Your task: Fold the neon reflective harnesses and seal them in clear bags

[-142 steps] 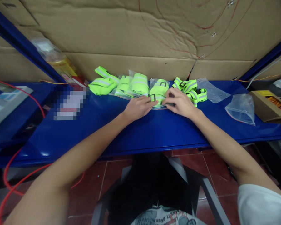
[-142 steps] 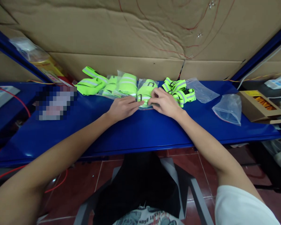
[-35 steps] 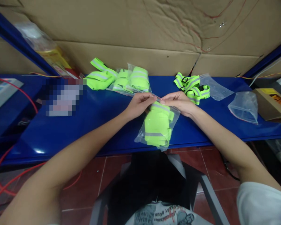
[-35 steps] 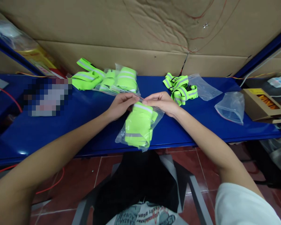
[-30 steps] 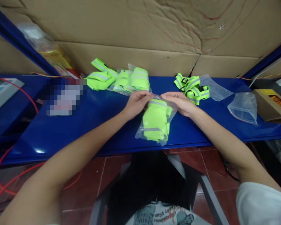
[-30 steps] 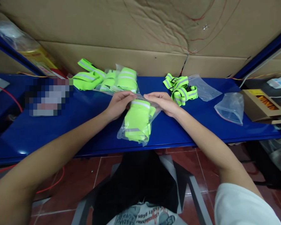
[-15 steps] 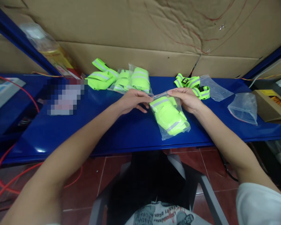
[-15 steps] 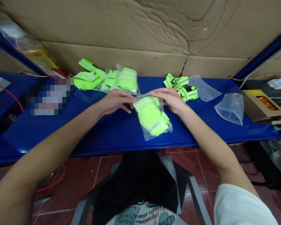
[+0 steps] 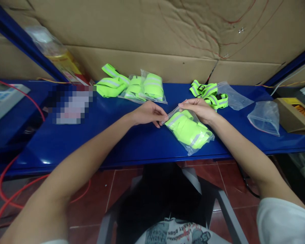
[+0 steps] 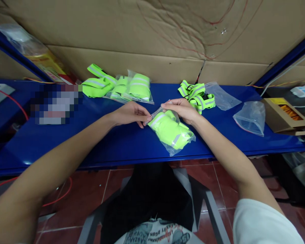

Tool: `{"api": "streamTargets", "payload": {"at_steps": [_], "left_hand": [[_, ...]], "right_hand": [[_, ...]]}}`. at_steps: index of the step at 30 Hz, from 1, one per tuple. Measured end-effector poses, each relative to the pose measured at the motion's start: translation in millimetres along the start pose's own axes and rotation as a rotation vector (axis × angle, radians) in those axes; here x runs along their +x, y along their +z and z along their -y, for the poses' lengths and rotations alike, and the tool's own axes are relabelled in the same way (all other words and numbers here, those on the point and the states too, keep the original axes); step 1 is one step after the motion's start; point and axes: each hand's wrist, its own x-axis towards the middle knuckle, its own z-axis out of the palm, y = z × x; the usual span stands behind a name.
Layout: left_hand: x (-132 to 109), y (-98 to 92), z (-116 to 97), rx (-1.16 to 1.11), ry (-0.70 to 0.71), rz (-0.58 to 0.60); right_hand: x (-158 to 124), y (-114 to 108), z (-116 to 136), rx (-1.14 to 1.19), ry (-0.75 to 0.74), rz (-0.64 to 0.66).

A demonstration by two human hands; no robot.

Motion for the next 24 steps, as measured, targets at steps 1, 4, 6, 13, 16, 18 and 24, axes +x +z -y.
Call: {"api": "streamTargets", "payload": {"at_steps": [1,4,6,13,16,18,24], "left_hand": [[1.6,1.9,1.7,-0.016,0.014,-0.028],[5.1,5.8,5.1,-0.08,0.043,-0.102],[5.7,6.8,5.2,-0.117,0.061,-0.142],[3.3,6.9,0.0,-0.122,0.094,-0.154],[3.4,6.5,-0.3,-0.058,0.096,-0.112],[2.8,7.1,-0.4,-0.019,0.119,-0.087],[1.0,16.9,2.2,0.056,0.226,-0.134]], "right_hand": [[1.3,-1.3,-0.4,0.0,0.015,-0.022],[3.9,-5.3,1.0,0.025,0.107,-0.091],[4.1,-6.9,3.9,0.059,0.165,-0.127],[3.1,-4.2,7.6,0.092,0.136,-0.2],[2.5,-0.8,4.2,0.064,0.071,-0.195],[1.5,2.0,2.4,0.012,-0.003,-0.205],[-2.5,10.1,6.5,-0.062,-0.145,-0.158]]}}
